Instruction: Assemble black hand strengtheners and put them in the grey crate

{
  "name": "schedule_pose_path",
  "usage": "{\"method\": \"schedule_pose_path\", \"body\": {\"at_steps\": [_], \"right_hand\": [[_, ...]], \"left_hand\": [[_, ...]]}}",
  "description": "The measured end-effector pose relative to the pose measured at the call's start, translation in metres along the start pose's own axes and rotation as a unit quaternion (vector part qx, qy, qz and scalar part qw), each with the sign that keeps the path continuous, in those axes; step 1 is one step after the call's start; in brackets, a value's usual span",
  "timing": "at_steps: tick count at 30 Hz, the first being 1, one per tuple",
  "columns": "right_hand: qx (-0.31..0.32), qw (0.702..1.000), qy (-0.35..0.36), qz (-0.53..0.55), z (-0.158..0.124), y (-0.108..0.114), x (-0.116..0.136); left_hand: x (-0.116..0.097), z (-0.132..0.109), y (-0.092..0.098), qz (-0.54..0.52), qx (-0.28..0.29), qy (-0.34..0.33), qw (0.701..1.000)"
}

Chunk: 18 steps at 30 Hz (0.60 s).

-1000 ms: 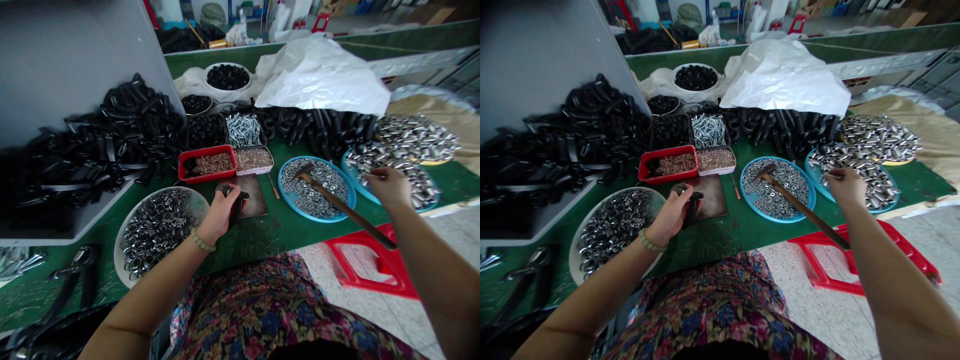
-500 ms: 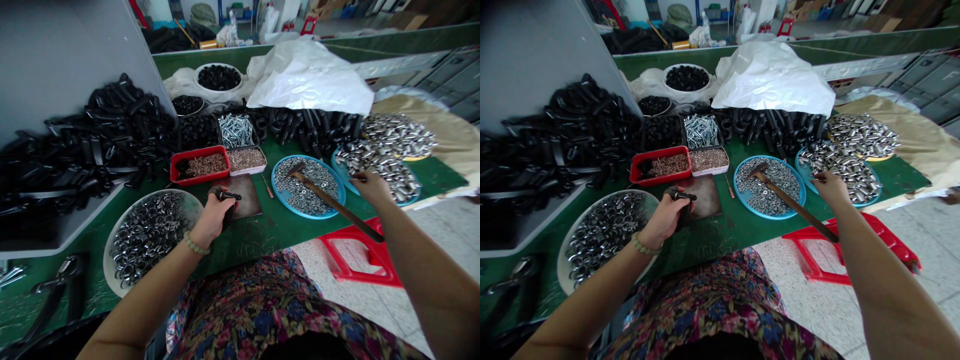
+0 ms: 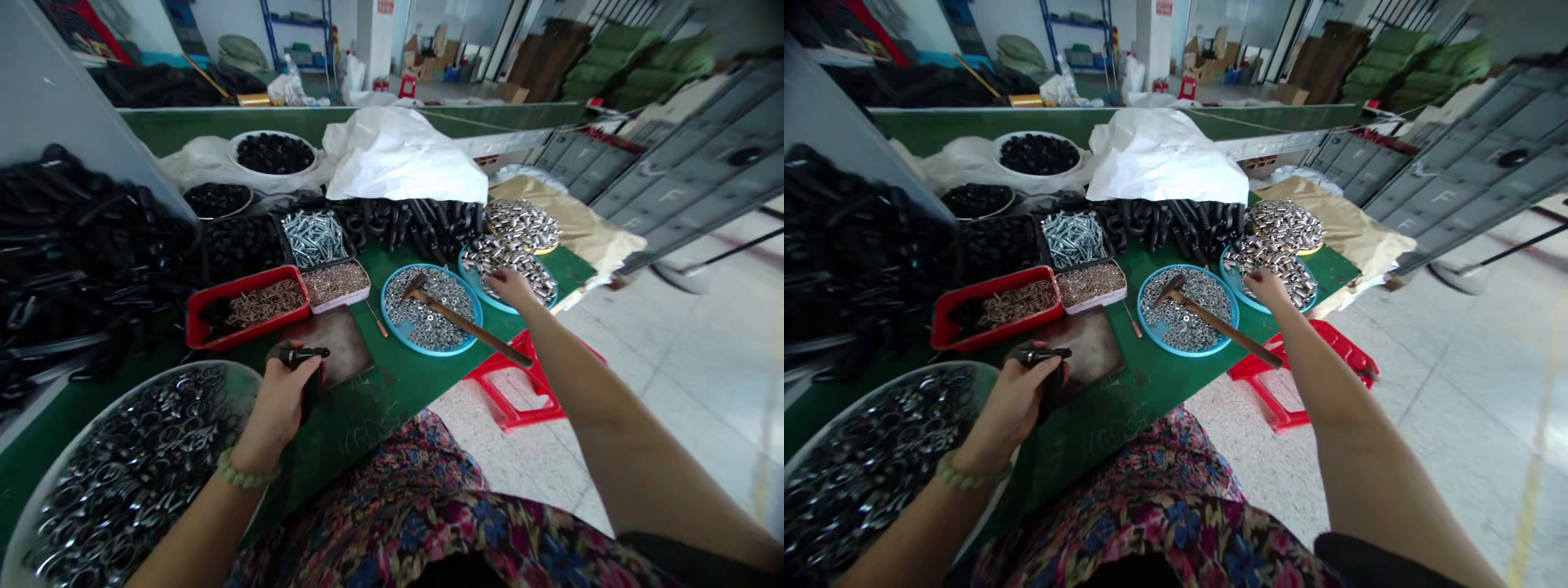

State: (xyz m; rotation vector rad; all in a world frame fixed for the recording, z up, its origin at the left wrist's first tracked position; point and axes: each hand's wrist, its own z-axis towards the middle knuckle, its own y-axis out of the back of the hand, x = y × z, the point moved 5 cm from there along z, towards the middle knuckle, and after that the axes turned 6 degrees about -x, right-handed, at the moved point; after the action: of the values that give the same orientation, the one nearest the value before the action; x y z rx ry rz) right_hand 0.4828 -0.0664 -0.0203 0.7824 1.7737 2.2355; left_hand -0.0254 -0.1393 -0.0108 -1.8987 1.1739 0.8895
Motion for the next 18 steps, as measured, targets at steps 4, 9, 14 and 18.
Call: {"method": "schedule_pose_path", "body": {"at_steps": [4,9,14,18], "right_hand": [[-0.024,1.000,0.001,0.000,0.014,-0.002,0.013],[-0.003,0.999,0.041,0.001,0.037,-0.022,0.043],[-0.004,0.999,0.048,0.000,0.040,-0.020,0.064],[-0.077,0.997,0.014,0.016,0.035,0.004,0.058]], "left_hand": [[-0.001,-0.001,-0.002,-0.001,0.013,-0.006,1.000],[-0.002,-0.003,0.000,-0.024,-0.018,0.003,1.000],[-0.003,-0.007,0.000,-0.083,0.010,0.055,0.995],[-0.004,-0.005,0.004,-0.094,0.016,0.060,0.994]]}}
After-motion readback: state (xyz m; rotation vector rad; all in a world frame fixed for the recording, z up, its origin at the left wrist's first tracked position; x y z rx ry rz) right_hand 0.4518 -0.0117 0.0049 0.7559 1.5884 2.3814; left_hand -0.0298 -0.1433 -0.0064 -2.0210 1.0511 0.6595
